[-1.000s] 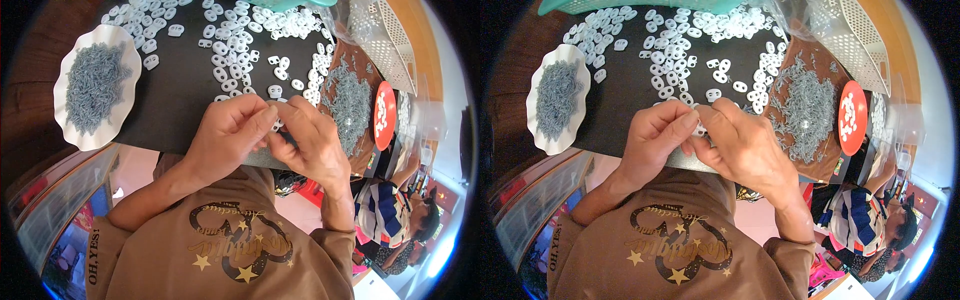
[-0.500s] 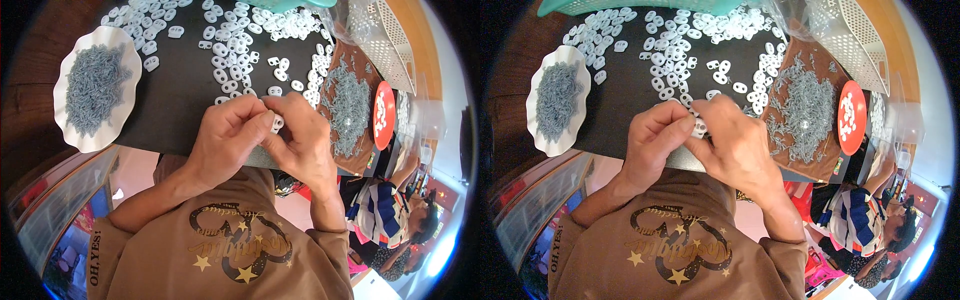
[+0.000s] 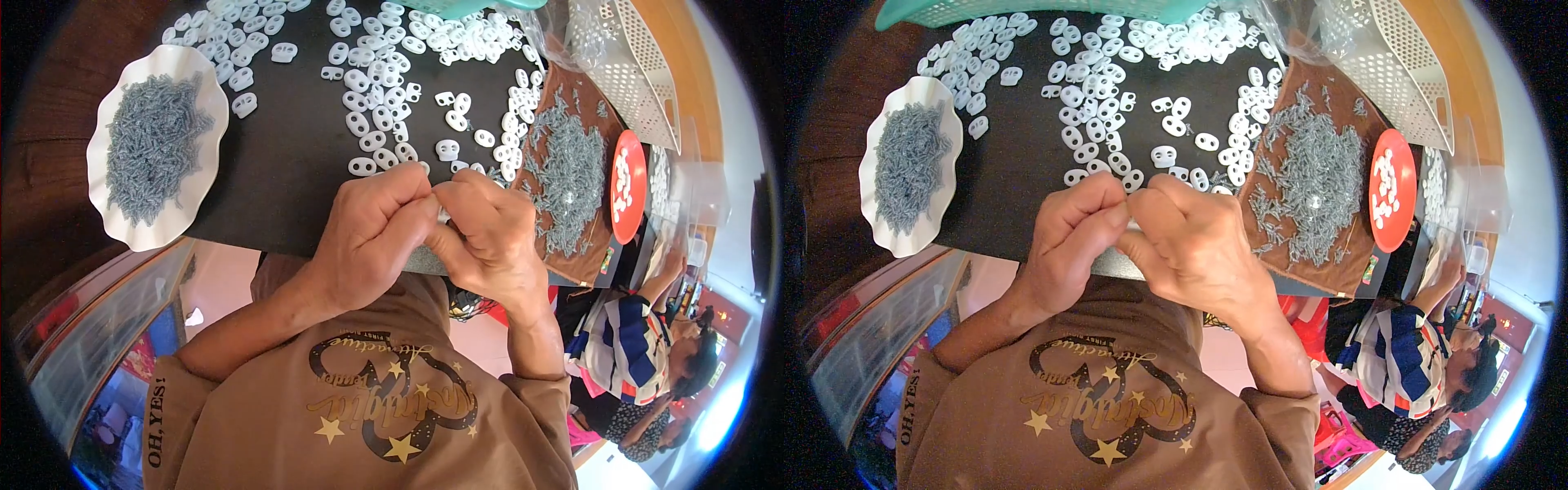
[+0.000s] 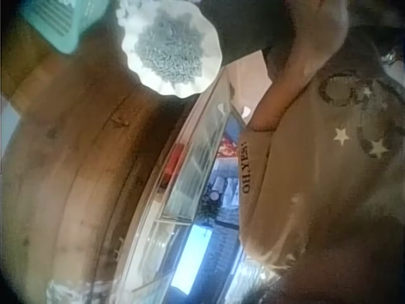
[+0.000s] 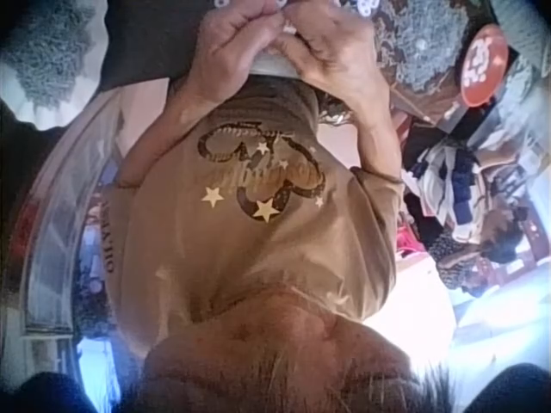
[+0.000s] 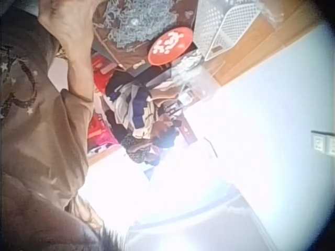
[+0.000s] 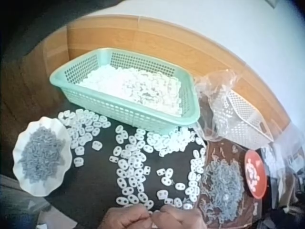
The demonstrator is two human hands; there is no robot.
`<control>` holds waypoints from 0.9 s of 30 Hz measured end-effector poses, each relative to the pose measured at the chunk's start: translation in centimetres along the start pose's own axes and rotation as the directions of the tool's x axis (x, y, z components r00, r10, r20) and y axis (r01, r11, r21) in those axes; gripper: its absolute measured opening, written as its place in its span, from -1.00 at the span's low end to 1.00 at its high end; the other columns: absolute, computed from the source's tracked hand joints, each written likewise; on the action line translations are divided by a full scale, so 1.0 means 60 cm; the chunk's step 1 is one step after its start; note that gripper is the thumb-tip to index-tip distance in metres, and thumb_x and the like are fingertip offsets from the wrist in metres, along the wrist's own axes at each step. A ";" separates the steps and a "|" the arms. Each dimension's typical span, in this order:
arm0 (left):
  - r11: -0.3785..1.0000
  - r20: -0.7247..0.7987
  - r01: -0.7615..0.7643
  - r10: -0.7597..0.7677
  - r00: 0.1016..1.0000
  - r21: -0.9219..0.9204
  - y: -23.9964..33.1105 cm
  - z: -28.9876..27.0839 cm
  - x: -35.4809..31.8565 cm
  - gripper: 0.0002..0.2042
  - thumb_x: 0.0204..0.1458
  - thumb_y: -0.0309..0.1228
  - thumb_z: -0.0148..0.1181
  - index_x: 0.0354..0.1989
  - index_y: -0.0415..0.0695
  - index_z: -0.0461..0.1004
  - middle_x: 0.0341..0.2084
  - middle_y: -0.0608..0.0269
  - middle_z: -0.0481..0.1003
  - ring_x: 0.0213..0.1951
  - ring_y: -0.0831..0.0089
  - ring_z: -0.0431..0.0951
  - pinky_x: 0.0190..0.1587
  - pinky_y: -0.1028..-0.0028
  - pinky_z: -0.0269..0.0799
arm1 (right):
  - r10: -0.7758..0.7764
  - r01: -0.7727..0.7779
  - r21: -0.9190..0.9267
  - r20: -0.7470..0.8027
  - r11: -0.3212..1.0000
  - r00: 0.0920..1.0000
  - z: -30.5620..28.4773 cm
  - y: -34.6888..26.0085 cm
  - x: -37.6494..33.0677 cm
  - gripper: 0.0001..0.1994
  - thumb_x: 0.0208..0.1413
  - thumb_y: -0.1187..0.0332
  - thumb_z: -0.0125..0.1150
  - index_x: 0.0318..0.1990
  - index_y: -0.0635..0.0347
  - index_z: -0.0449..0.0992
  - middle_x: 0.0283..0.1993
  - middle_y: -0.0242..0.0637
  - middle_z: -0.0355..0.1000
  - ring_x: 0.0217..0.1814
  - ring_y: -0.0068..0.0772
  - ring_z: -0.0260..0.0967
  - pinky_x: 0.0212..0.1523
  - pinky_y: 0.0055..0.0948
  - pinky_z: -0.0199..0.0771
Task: Manually assembling small white plastic components by inserting tiny blue plastic pieces into them at a workbench.
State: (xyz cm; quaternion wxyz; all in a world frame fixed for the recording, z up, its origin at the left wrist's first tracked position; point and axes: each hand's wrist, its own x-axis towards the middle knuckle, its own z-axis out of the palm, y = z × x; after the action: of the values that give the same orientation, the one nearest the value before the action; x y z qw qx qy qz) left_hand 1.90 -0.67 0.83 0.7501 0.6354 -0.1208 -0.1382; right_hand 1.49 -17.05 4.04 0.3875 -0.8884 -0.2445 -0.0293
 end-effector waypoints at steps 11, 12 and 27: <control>0.996 0.104 0.013 -0.021 0.994 0.083 0.013 -0.006 -0.002 -0.84 0.07 -0.54 -0.02 -0.55 -0.26 0.29 -0.70 0.32 0.29 -0.59 0.66 0.28 -0.57 0.53 0.20 | -0.029 0.028 -0.093 -0.015 0.995 0.999 -0.006 -0.001 -0.018 -0.77 -0.18 0.48 0.37 -0.36 0.34 0.46 -0.53 -0.19 0.28 -0.58 -0.22 0.27 -0.59 -0.31 0.28; 0.996 0.012 0.072 -0.071 0.997 -0.048 0.021 -0.001 -0.008 -0.88 0.06 -0.56 -0.01 -0.51 -0.25 0.31 -0.65 0.29 0.31 -0.53 0.67 0.30 -0.53 0.55 0.23 | -0.003 0.003 -0.078 -0.006 0.997 1.000 -0.013 -0.001 -0.022 -0.75 -0.17 0.44 0.39 -0.34 0.34 0.47 -0.51 -0.19 0.31 -0.56 -0.20 0.30 -0.57 -0.30 0.31; 0.948 0.809 -0.254 0.298 0.506 -0.190 0.183 -0.237 -0.166 -0.78 0.13 -0.28 0.01 -0.40 -0.14 0.50 -0.61 0.37 0.39 -0.63 0.48 0.34 -0.60 0.48 0.25 | 0.553 -0.816 -0.291 -0.617 0.500 0.559 -0.292 0.160 -0.186 -0.65 0.10 0.20 0.25 -0.18 0.39 0.51 -0.46 -0.29 0.43 -0.40 -0.61 0.30 -0.36 -0.55 0.32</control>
State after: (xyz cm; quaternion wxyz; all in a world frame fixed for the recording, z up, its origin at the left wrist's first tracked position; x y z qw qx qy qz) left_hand -1.75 17.70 9.28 0.6307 0.4495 -0.5557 -0.3024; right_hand -1.53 -39.52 7.13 0.1369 -0.9465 0.2570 -0.1390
